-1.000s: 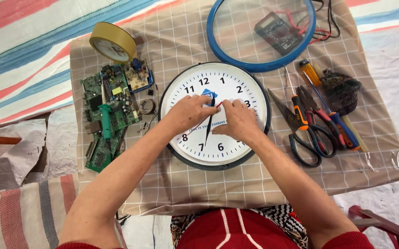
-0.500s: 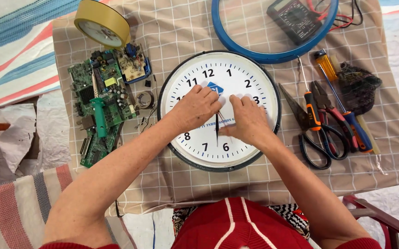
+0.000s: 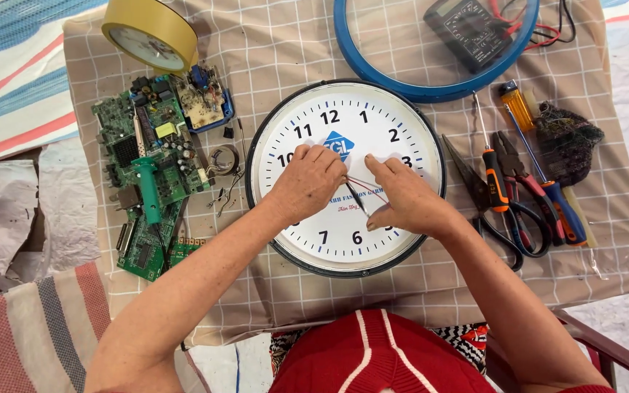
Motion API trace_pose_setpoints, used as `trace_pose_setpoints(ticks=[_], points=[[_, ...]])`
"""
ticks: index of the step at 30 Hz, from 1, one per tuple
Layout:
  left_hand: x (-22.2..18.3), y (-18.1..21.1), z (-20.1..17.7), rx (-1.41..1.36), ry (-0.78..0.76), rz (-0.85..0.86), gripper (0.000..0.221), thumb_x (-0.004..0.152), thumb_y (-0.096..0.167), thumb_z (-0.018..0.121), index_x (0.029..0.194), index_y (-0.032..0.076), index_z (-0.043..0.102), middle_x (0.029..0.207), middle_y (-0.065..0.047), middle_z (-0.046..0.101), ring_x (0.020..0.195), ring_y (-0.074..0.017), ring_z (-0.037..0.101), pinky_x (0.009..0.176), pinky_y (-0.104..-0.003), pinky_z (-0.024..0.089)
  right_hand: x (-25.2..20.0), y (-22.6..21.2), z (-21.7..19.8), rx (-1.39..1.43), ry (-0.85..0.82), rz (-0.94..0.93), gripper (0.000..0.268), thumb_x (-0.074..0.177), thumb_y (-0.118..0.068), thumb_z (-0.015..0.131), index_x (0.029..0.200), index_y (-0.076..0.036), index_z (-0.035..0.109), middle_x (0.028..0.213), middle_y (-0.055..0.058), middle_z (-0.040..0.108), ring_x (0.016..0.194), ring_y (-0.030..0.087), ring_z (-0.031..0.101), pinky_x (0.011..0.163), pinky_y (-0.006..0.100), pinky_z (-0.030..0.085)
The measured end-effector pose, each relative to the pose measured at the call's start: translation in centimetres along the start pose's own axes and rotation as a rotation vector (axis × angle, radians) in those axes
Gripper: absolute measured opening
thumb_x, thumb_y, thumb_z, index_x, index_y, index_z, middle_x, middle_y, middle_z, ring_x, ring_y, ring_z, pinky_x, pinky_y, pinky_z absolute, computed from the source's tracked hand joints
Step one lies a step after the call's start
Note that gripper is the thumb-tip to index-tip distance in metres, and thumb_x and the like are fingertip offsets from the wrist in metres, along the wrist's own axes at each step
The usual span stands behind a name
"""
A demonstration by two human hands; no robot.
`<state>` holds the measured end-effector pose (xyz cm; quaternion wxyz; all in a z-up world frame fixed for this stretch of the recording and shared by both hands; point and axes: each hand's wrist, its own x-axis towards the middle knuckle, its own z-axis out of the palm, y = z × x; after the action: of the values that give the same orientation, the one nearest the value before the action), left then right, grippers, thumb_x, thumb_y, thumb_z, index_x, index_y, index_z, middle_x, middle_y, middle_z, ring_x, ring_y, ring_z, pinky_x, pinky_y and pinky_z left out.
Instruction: Reassembling a clock by carefully placing and aligning the hour, minute, and second hands onto the clock face spindle.
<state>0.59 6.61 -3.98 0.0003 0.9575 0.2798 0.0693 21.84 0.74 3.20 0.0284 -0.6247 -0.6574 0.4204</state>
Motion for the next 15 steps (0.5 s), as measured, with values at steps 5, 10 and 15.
trace_pose_setpoints(ticks=[5, 10, 15], points=[[-0.5, 0.6, 1.1, -0.048, 0.026, -0.079, 0.02, 0.106, 0.032, 0.053, 0.1, 0.015, 0.06, 0.099, -0.004, 0.057, 0.109, -0.0199, 0.056, 0.094, -0.036, 0.044, 0.0, 0.5, 0.1, 0.129, -0.016, 0.019, 0.118, 0.055, -0.014, 0.104, 0.156, -0.003, 0.042, 0.12, 0.03, 0.062, 0.105, 0.038, 0.063, 0.081, 0.046, 0.059], [-1.0, 1.5, 1.6, -0.092, 0.104, -0.171, 0.014, 0.105, 0.031, 0.053, 0.099, 0.018, 0.057, 0.097, -0.002, 0.052, 0.11, -0.0191, 0.053, 0.1, -0.037, 0.041, -0.2, 0.3, 0.0, 0.142, 0.013, 0.017, 0.105, 0.065, -0.015, 0.097, 0.155, -0.004, 0.044, 0.119, 0.028, 0.063, 0.106, 0.037, 0.064, 0.082, 0.046, 0.059], [-1.1, 2.1, 2.8, -0.116, 0.198, -0.216, 0.013, 0.103, 0.029, 0.054, 0.098, 0.017, 0.053, 0.097, -0.001, 0.049, 0.111, -0.0203, 0.051, 0.1, -0.039, 0.04, -0.3, 1.6, 0.2, 0.27, 0.077, -0.022, 0.085, 0.071, -0.01, 0.092, 0.147, -0.001, 0.055, 0.112, 0.026, 0.063, 0.098, 0.034, 0.063, 0.081, 0.043, 0.058]])
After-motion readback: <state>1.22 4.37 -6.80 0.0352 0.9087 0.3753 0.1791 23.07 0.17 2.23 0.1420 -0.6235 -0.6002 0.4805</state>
